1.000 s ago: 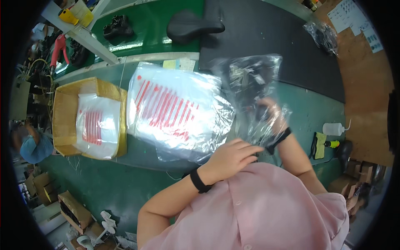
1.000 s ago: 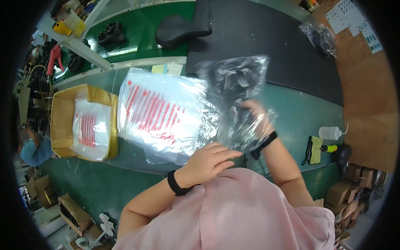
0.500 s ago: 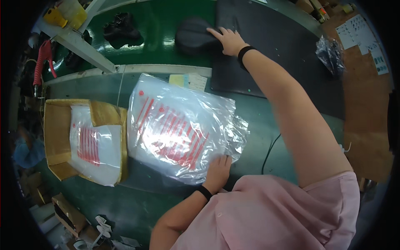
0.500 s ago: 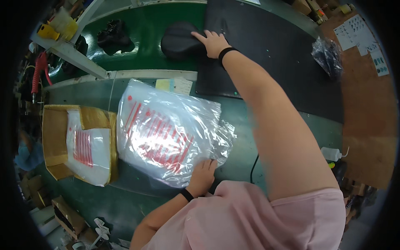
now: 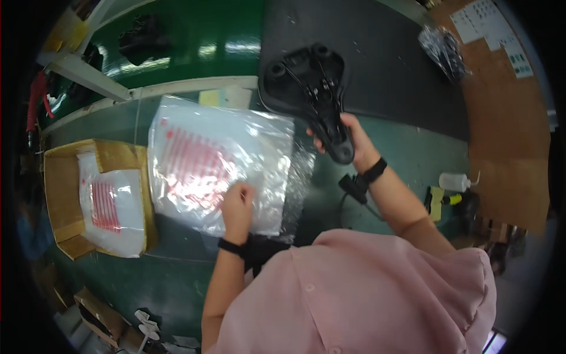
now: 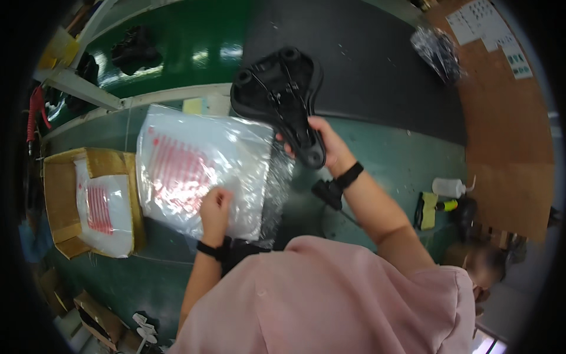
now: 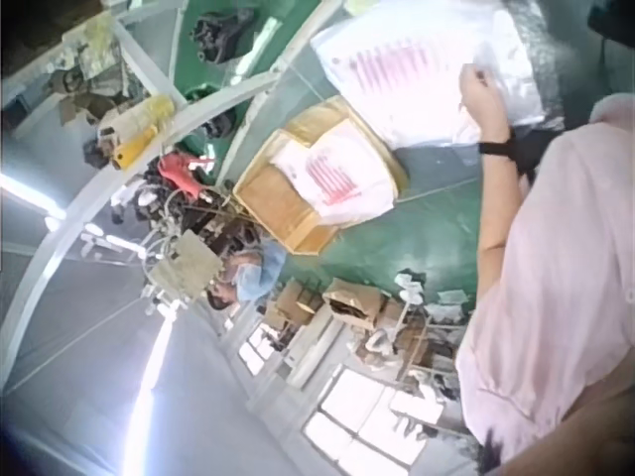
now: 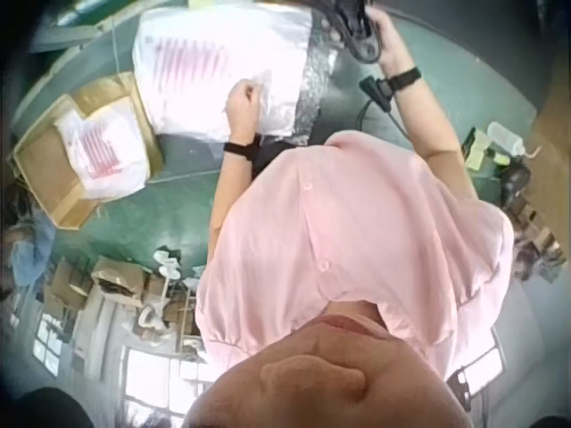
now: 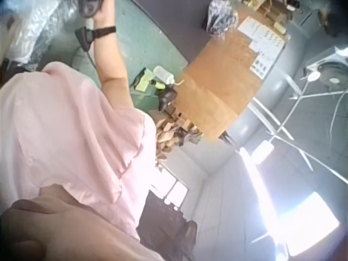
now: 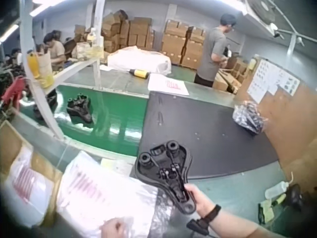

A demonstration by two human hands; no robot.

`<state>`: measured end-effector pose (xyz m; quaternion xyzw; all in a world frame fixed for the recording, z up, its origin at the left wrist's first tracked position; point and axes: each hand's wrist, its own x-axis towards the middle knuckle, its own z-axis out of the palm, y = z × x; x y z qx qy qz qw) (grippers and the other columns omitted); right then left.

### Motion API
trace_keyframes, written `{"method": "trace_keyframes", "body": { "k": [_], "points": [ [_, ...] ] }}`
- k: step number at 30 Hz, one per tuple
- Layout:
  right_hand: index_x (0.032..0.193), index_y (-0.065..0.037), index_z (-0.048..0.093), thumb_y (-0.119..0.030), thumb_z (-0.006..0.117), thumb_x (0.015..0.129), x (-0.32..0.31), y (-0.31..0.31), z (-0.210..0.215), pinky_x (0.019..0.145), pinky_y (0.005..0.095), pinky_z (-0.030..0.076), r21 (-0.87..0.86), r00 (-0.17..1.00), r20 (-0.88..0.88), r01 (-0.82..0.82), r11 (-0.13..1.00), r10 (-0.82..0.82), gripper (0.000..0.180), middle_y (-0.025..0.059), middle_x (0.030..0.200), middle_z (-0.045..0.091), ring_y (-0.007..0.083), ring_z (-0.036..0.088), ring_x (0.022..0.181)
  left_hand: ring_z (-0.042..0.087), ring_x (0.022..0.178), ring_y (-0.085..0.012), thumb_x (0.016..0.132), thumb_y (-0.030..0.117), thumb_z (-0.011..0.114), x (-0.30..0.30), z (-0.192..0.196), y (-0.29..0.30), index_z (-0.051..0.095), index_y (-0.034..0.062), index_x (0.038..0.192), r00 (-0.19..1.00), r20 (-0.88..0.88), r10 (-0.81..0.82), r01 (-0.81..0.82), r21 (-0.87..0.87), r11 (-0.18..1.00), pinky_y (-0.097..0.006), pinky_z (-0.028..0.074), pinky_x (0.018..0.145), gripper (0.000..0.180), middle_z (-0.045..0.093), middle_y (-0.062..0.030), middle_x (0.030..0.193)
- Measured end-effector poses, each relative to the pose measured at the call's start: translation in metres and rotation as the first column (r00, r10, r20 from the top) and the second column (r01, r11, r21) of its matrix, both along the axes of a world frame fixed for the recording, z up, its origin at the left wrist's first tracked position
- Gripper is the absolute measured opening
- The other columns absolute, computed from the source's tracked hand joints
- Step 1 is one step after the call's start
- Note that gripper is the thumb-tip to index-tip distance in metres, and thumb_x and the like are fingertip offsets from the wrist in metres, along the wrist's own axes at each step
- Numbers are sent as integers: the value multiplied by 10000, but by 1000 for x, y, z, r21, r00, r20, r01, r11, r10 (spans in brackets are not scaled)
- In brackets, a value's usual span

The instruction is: The person repeatedly picks up black bicycle seats from a green workbench, places each one into a clear plastic bag, and sets the packaged item aside. The process is repeated for multiple units in a continuous assembly line fashion.

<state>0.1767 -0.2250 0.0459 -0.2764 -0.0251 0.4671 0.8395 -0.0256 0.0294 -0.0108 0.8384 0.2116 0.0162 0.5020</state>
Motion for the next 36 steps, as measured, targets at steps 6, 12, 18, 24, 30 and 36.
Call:
{"method": "trace_keyframes", "body": {
  "k": [6,12,18,24,30,36],
  "points": [
    [1236,27,521,-373,567,897,-148,-65,-36,727,401,549,-50,844,-410,357,933,-346,526,199,1152,595,295,635,873,471,1098,-363,802,175,663,-10,18,-52,452,72,1309,961,-2,-276,237,518,822,-475,396,890,558,499,-194,1227],
    [1186,14,540,-350,547,915,-186,-83,-25,747,394,545,-56,777,-438,478,877,-451,455,184,1117,616,282,629,887,506,1032,-321,752,103,609,-16,-3,-91,487,62,1272,961,-109,-256,243,775,583,-489,421,841,536,530,-139,1147],
    [1185,4,531,-348,536,925,-203,-107,-33,718,404,552,-66,815,-395,436,897,-425,438,191,1088,628,289,638,880,616,832,-381,827,197,620,-9,21,-48,683,14,931,973,-89,-215,227,560,797,-460,481,733,220,659,-203,863],
    [1161,-6,546,-280,553,941,-221,-120,-51,702,400,569,-228,865,-289,354,907,-410,352,180,1082,638,279,659,850,664,776,-343,804,190,642,-37,1,-24,718,12,874,967,-107,-233,252,572,781,-418,504,715,206,680,-192,808],
    [1075,9,573,-191,624,880,-219,-127,-54,626,361,574,-332,920,-175,279,901,-350,284,158,949,667,247,666,741,593,592,-246,736,204,743,-40,23,-21,631,-1,676,992,-93,-84,116,424,898,-371,455,586,241,617,-131,623],
    [1108,33,551,-104,595,834,-228,-118,-16,630,364,577,-273,973,-16,218,937,-231,309,178,950,664,250,672,731,440,532,-123,857,264,671,-26,12,-4,579,10,656,998,64,-12,1,173,985,-308,350,509,337,479,-44,559]
  ]
}}
